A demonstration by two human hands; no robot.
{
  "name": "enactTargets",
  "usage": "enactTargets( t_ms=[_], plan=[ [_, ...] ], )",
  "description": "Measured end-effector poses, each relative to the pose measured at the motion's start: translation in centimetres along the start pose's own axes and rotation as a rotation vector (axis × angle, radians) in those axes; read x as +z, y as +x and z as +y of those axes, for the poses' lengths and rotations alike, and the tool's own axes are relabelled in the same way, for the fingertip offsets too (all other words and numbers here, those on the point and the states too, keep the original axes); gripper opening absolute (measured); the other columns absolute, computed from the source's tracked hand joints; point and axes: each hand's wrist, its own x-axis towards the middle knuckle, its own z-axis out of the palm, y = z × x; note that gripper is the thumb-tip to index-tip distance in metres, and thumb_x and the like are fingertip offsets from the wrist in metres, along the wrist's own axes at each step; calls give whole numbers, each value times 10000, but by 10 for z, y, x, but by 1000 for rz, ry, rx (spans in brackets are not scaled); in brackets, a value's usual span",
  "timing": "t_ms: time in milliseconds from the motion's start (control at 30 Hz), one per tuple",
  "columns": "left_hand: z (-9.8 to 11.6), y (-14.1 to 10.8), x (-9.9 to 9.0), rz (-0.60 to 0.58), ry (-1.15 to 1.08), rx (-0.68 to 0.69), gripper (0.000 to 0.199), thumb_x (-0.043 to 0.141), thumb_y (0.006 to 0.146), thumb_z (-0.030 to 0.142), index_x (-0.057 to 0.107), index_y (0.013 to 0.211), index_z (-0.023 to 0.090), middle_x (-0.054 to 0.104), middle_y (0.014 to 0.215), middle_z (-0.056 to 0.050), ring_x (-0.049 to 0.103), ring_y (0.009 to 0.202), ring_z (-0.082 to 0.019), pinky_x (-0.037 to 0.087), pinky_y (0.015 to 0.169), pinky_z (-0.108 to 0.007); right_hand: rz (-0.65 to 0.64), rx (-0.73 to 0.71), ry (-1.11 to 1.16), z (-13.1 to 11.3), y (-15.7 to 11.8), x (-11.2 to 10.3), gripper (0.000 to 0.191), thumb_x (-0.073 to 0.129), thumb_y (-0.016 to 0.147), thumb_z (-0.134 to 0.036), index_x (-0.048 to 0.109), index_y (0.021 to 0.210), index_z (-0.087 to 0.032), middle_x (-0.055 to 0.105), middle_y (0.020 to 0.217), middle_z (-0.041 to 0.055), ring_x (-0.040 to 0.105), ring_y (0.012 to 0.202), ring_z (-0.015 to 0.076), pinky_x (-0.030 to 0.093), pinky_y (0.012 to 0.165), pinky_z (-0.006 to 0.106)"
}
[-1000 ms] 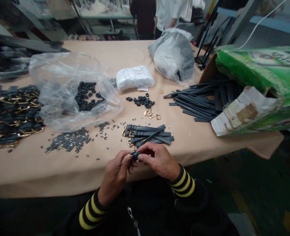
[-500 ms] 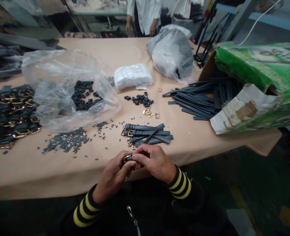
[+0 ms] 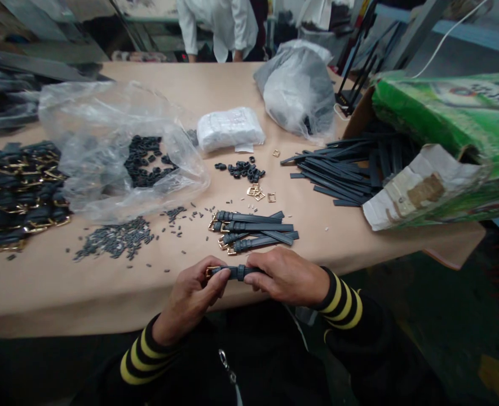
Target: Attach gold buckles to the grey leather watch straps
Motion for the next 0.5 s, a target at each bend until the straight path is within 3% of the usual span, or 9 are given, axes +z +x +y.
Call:
enactTargets(
  t_ms=[167,500],
  plan=[
    [2,2,2,-35,-13,-16,156,506,794,291,518,718,156,463,486,57,388,431,-64,310,415,-165,-118,-7,225,0,-1,-1,180,396,875,-177,532,765,-132,575,621,2,527,536,71,394,545,166],
    [2,-1,2,-79,-55,-20,168,493,813,307,501,731,161,475,511,51,397,436,-62,326,432,-170,110,-64,131,5,8,14,200,484,837,-224,501,661,-132,433,550,-40,391,516,66,297,502,178]
  ],
)
